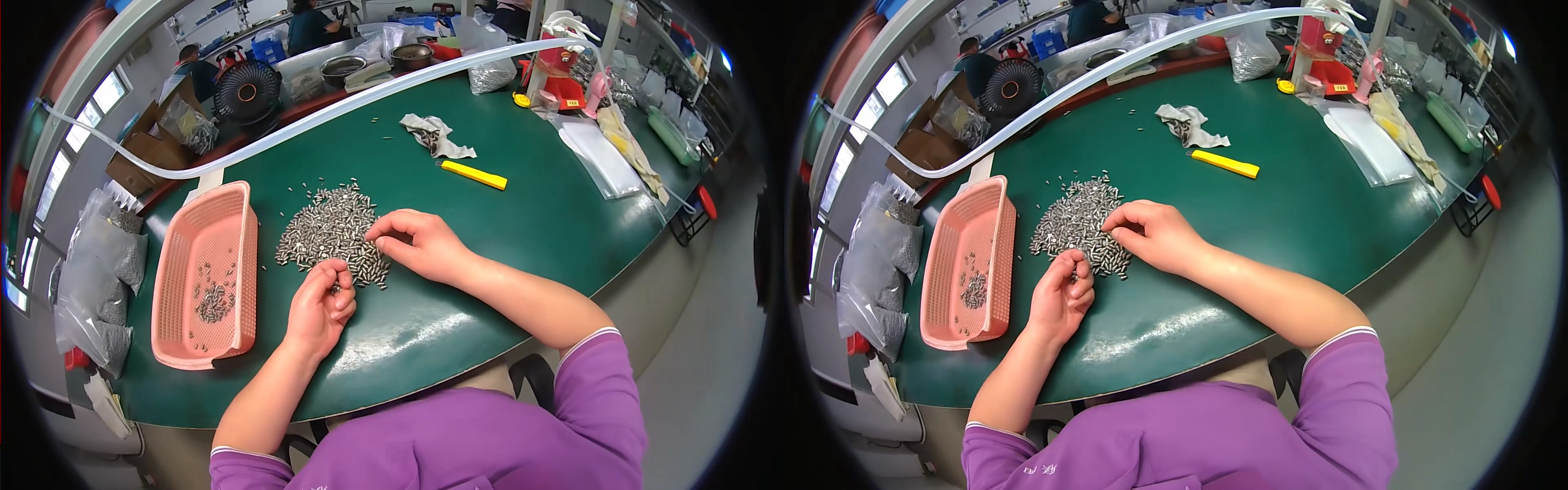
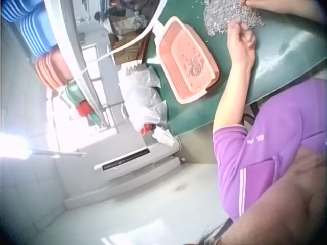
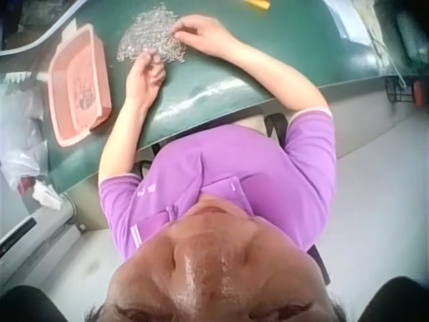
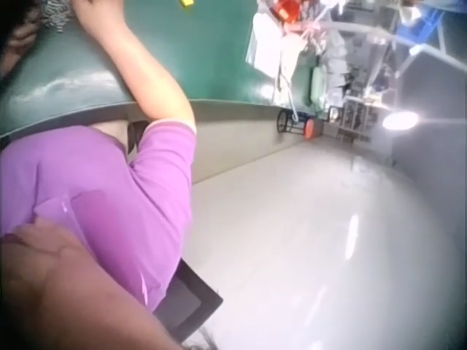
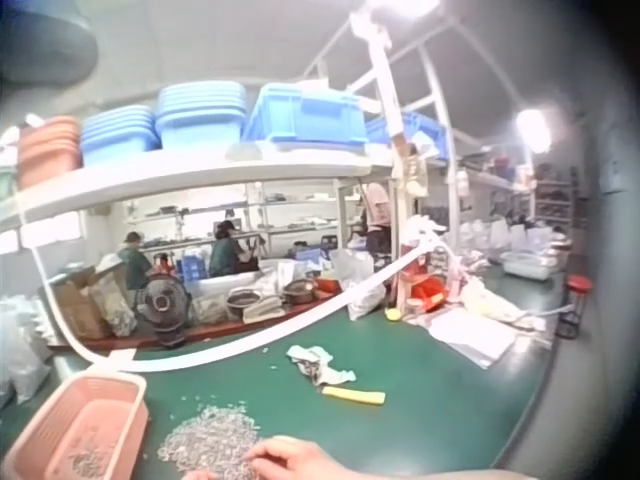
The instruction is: Sorting small metal pins on a factory workbench by hand.
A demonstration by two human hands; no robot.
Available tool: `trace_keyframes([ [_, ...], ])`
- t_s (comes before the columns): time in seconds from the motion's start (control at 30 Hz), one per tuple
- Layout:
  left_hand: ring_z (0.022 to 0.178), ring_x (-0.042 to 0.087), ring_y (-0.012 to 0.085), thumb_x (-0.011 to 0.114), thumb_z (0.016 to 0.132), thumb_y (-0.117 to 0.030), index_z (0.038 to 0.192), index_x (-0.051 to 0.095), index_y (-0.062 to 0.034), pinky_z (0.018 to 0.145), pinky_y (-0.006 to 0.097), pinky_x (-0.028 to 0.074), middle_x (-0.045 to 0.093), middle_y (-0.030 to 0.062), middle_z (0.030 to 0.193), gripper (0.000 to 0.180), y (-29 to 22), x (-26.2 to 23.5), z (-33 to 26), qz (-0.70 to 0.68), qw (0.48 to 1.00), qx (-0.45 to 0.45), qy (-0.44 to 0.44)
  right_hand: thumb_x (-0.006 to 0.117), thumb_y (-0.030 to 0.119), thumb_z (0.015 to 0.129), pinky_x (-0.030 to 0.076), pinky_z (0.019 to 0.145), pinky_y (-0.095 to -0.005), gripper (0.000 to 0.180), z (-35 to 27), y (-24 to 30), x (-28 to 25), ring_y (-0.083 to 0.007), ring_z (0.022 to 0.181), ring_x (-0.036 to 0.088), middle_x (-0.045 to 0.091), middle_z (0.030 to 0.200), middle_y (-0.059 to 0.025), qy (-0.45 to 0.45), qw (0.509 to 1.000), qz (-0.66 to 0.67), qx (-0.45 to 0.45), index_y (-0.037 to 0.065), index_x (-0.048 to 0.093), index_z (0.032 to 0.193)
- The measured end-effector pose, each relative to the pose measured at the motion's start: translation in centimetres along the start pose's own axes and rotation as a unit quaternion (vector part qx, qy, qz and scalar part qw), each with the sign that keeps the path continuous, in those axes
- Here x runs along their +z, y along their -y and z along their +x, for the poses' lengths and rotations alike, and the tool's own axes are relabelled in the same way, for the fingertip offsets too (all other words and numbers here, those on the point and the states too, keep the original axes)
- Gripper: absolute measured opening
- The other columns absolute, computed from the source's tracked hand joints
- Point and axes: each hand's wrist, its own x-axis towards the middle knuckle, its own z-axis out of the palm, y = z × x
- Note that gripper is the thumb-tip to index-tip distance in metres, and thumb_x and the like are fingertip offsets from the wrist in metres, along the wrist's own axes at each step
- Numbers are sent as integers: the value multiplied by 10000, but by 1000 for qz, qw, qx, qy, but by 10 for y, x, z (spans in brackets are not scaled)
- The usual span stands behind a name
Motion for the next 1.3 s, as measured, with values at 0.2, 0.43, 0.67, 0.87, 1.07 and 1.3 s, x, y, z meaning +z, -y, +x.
trace_keyframes([
  [0.2,530,362,81,418,964,-146,1038,497,-40,432,207,268,499,40,810,151,1,2,-2,16,999,-33,14,633,103,865,488,721,-218,164,6,3,-9,-53,793,585,637,878,-3,-25,995,87,32,32,631,1013],
  [0.43,523,359,77,420,978,-176,1036,506,-43,423,200,266,508,40,810,169,1,0,-3,28,997,-58,36,648,83,859,476,722,-206,124,18,20,-71,-39,805,566,621,877,26,-90,992,81,44,34,633,973],
  [0.67,525,366,83,433,971,-190,1024,516,-50,421,206,272,513,41,808,171,1,-1,1,24,996,-64,51,607,113,869,470,766,-241,169,-17,8,-164,-86,850,577,625,920,-13,-165,980,55,100,34,614,1018],
  [0.87,523,370,88,435,968,-185,1024,516,-56,419,209,273,509,40,805,163,1,-5,-1,15,996,-63,60,623,137,880,476,734,-230,185,-41,11,-204,-80,794,574,628,882,-14,-270,959,86,29,25,603,1026],
  [1.07,523,351,65,445,967,-153,1015,521,-83,424,178,282,499,32,815,113,-1,-12,0,-70,986,-130,73,625,122,877,473,671,-216,160,-3,50,-282,-54,737,559,629,858,-1,-357,928,-21,-101,8,626,990],
  [1.3,483,313,57,433,980,-159,989,510,-75,385,172,244,430,21,759,115,-4,-15,2,-150,961,-212,90,666,193,782,504,679,-240,220,112,88,-441,-91,721,642,698,794,-25,-465,852,-227,-83,76,704,964],
])
